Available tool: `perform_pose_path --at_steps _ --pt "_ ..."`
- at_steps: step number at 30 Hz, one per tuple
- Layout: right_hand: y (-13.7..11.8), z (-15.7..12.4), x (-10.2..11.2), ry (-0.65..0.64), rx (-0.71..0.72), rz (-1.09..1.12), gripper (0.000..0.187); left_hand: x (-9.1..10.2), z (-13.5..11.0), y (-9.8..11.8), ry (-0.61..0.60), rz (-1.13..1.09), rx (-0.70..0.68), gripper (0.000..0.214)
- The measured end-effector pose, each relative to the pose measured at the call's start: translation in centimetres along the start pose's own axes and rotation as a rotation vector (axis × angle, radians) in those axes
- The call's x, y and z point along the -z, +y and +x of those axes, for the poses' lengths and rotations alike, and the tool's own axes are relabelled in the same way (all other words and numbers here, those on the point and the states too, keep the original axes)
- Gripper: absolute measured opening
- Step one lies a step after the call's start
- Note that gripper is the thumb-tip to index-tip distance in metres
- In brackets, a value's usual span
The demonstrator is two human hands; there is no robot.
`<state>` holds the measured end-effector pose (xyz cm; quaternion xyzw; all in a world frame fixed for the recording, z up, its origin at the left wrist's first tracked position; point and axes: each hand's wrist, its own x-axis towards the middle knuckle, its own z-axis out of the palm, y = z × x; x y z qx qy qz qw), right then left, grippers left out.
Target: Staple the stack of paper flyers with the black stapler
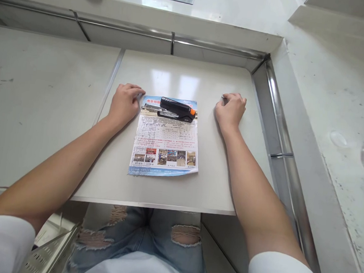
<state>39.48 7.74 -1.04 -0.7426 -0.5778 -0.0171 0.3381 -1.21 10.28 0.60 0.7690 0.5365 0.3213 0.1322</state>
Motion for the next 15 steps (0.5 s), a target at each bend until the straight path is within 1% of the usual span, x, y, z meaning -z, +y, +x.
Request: perform_pose_path --at_steps 3,5,7,10,12,15 --pt "0.1 0.0 -0.2 0.021 0.019 -0.025 0.032 -0.1 0.0 -0.4 0.057 -0.03 0.018 0.023" --pt "-0.5 -0.2 0.2 0.055 0.038 -0.037 0.03 -0.3 0.0 -0.8 0.076 -0.05 0.022 0.021" --pt "-1.8 -0.5 0.9 0.104 0.065 -0.017 0.028 -0.6 0.0 -1.0 0.09 -0.064 0.025 0.019" --pt "-4.6 -1.5 2.1 0.155 0.152 0.094 0.027 -0.6 0.0 -0.9 0.124 -0.057 0.021 0.021" --pt "-6.4 -2.5 2.4 0.124 0.26 0.18 0.032 -0.5 0.0 -0.5 0.158 -0.037 0.008 0.027" --pt "-8.2 -3.7 2.1 -0.019 0.46 0.288 0.041 -0.1 0.0 0.2 0.193 -0.063 -0.033 0.029"
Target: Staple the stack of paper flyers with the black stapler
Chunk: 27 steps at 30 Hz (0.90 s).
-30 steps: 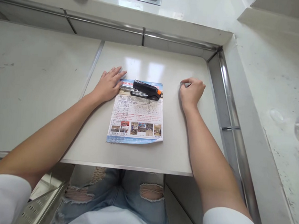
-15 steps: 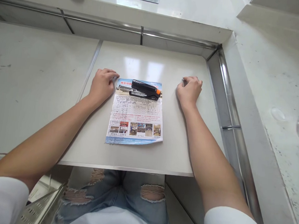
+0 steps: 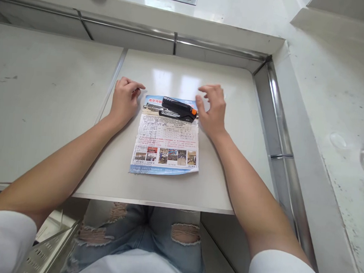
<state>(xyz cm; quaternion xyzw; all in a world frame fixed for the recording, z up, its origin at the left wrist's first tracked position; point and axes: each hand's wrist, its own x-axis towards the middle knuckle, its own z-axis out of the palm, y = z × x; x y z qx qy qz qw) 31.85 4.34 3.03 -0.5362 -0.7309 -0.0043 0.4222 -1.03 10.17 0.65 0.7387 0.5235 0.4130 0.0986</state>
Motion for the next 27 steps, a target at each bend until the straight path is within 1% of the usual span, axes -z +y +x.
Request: perform_pose_path --at_steps 2,4,6,8,13,22,27 --pt "-0.4 -0.2 -0.6 -0.128 0.11 0.073 0.045 0.2 0.0 0.4 -0.005 -0.069 -0.023 0.024" --pt "-0.4 -0.3 -1.1 -0.24 0.185 0.128 0.049 0.5 0.0 0.8 -0.014 -0.137 -0.037 0.017" --pt "-0.2 -0.3 -1.3 -0.311 0.218 0.161 0.051 0.6 0.0 1.2 -0.015 -0.183 -0.049 0.012" --pt "0.0 -0.3 -1.4 -0.35 0.227 0.175 0.048 0.8 0.0 1.6 -0.013 -0.199 -0.067 0.01" --pt "0.0 -0.3 -1.4 -0.39 0.228 0.182 0.044 1.0 -0.1 2.4 -0.026 -0.19 -0.09 0.011" --pt "0.0 -0.4 -1.5 -0.389 0.193 0.166 0.039 0.9 -0.1 2.4 -0.044 -0.235 -0.103 0.014" --pt "-0.2 -0.3 -1.4 -0.405 0.164 0.174 0.042 1.0 -0.1 2.4 -0.072 -0.19 -0.119 0.017"
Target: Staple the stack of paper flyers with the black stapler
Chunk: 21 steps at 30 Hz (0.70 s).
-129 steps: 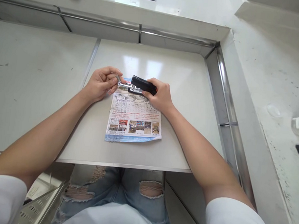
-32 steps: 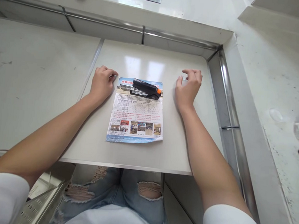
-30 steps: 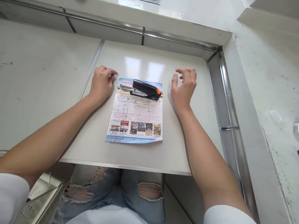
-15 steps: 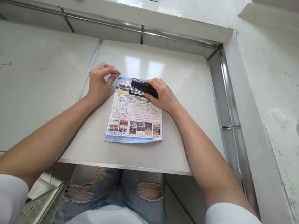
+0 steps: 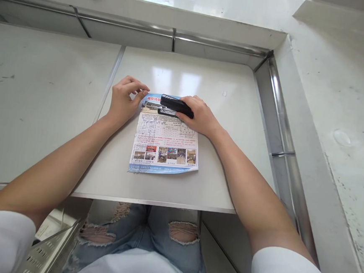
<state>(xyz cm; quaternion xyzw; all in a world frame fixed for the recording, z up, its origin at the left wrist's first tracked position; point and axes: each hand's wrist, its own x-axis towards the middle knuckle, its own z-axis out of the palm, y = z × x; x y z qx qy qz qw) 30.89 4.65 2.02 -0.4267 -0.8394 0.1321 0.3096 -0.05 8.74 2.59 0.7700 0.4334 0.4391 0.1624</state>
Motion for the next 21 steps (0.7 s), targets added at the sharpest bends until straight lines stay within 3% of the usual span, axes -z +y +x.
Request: perform_pose_path --at_steps 8,21 --pt "0.11 -0.07 0.18 -0.034 -0.037 0.044 0.05 -0.17 -0.04 -0.31 -0.033 0.104 -0.026 0.013" --pt "0.08 -0.06 0.1 -0.019 -0.022 0.022 0.046 -0.13 -0.05 -0.15 -0.102 0.125 -0.021 0.014"
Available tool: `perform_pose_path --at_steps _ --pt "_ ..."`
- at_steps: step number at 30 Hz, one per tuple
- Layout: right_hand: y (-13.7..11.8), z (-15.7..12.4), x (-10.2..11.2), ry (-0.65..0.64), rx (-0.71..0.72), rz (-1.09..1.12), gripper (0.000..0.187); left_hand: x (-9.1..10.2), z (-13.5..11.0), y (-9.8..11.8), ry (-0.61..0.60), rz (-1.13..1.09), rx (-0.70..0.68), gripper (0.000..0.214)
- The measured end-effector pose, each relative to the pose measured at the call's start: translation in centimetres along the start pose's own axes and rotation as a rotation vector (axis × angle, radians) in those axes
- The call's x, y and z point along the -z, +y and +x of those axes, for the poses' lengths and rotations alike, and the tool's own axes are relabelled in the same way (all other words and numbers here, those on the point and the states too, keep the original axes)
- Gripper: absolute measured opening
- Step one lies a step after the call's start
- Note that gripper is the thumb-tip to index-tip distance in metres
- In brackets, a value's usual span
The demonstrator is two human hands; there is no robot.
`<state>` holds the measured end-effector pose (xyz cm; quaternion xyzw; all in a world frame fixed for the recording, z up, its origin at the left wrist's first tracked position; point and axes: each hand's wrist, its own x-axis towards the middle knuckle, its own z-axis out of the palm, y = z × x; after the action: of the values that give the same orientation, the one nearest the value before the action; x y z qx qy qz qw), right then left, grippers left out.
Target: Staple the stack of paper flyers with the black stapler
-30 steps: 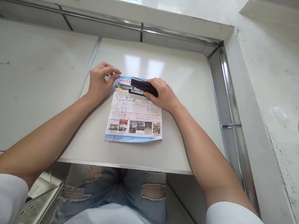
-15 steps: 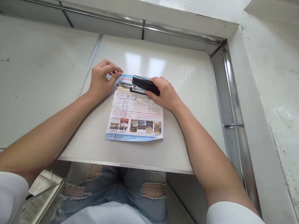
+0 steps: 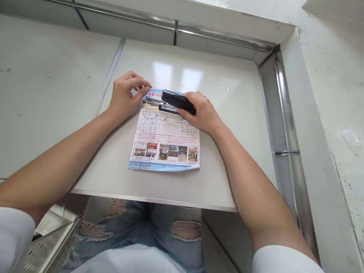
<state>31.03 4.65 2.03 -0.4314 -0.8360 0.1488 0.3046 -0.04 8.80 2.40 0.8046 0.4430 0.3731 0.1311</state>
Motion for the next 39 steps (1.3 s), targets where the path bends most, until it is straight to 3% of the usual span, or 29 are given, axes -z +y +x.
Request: perform_pose_path --at_steps 8,14,20,23,27,35,39 --pt "0.0 0.0 0.0 0.002 0.002 -0.013 0.051 0.1 0.0 0.7 0.01 -0.055 -0.031 0.008" --pt "0.1 -0.1 0.0 0.007 0.01 -0.022 0.051 0.1 0.0 1.0 -0.063 -0.076 -0.04 0.004" --pt "0.1 -0.1 0.0 0.001 0.006 -0.031 0.05 0.1 0.2 0.2 -0.066 -0.054 -0.052 0.026" --pt "0.1 -0.1 0.0 -0.015 -0.002 -0.035 0.05 -0.2 0.3 -0.4 -0.14 -0.091 -0.062 0.038" --pt "0.3 -0.2 0.0 -0.038 -0.011 -0.041 0.05 -0.7 0.2 -0.9 -0.224 -0.095 -0.069 0.036" --pt "0.2 -0.2 0.0 -0.017 -0.026 -0.023 0.056 -0.7 0.1 -0.8 -0.139 -0.037 -0.043 0.036" --pt "0.0 -0.2 0.1 -0.019 -0.022 -0.027 0.058 -0.5 0.2 -0.2 -0.18 -0.013 -0.069 0.038"
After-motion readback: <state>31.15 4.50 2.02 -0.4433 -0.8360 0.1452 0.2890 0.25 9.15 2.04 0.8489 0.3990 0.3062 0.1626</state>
